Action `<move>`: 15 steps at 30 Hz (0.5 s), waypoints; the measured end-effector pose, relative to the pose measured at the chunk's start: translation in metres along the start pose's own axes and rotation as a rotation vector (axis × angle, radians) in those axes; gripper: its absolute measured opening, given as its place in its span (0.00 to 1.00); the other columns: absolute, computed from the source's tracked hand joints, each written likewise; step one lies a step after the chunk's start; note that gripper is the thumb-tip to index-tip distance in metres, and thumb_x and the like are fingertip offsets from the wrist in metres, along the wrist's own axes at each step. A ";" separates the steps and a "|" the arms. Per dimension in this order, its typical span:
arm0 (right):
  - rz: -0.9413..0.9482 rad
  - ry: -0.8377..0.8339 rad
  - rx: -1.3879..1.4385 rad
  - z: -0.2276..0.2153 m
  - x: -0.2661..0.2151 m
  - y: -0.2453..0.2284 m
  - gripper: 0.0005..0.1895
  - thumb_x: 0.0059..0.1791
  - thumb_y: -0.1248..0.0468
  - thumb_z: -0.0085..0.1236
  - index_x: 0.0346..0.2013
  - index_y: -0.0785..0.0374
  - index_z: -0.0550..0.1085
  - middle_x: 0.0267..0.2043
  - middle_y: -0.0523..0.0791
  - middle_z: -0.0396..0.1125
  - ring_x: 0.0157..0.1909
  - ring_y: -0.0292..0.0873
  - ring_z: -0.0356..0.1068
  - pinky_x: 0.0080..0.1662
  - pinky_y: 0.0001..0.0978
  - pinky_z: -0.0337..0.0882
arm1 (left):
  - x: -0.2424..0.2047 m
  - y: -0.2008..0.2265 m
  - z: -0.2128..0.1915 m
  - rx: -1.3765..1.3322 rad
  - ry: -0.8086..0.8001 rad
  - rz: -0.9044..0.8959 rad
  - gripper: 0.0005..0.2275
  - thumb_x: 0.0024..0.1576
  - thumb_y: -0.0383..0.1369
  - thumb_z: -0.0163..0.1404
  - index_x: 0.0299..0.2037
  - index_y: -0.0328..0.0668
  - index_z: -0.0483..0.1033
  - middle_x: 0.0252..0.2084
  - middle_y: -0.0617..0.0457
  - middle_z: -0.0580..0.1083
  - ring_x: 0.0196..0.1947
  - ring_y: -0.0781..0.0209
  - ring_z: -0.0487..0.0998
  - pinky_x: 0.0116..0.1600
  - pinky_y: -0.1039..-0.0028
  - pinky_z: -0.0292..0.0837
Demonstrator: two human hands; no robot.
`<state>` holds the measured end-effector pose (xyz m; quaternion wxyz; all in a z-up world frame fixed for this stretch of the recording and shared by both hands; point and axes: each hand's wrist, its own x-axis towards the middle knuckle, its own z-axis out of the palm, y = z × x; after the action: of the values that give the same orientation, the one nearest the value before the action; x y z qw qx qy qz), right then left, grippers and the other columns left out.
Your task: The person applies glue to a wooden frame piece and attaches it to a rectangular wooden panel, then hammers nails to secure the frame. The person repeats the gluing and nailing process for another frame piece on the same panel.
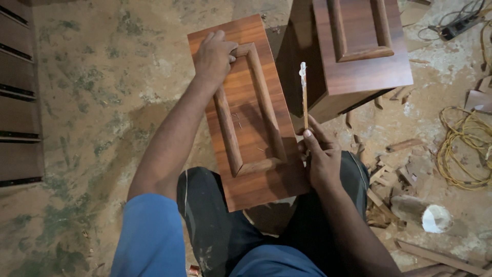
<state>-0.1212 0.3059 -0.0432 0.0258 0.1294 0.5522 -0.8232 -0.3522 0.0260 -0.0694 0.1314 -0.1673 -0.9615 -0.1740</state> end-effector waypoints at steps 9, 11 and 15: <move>0.006 -0.037 0.040 0.002 -0.002 -0.003 0.24 0.56 0.68 0.53 0.68 0.67 0.69 0.39 0.38 0.69 0.33 0.29 0.65 0.32 0.20 0.64 | 0.012 -0.015 0.013 -0.057 -0.072 -0.078 0.10 0.50 0.27 0.61 0.42 0.48 0.85 0.40 0.49 0.74 0.45 0.50 0.75 0.49 0.60 0.73; 0.035 -0.020 0.035 0.003 -0.002 -0.004 0.25 0.56 0.68 0.53 0.68 0.66 0.68 0.38 0.38 0.69 0.32 0.29 0.66 0.32 0.20 0.64 | 0.015 -0.021 0.014 -0.040 -0.052 0.003 0.07 0.51 0.26 0.62 0.38 0.45 0.85 0.39 0.48 0.75 0.44 0.49 0.76 0.47 0.60 0.74; 0.056 0.013 -0.067 0.002 -0.006 -0.002 0.24 0.56 0.67 0.52 0.68 0.67 0.68 0.41 0.37 0.71 0.31 0.28 0.63 0.32 0.19 0.62 | 0.019 -0.028 0.017 -0.119 -0.191 -0.037 0.06 0.52 0.25 0.60 0.39 0.44 0.83 0.38 0.48 0.78 0.40 0.51 0.80 0.44 0.60 0.75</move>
<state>-0.1160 0.3044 -0.0389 0.0496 0.1494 0.5756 -0.8024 -0.3836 0.0126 -0.0866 0.0260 -0.1727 -0.9606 -0.2164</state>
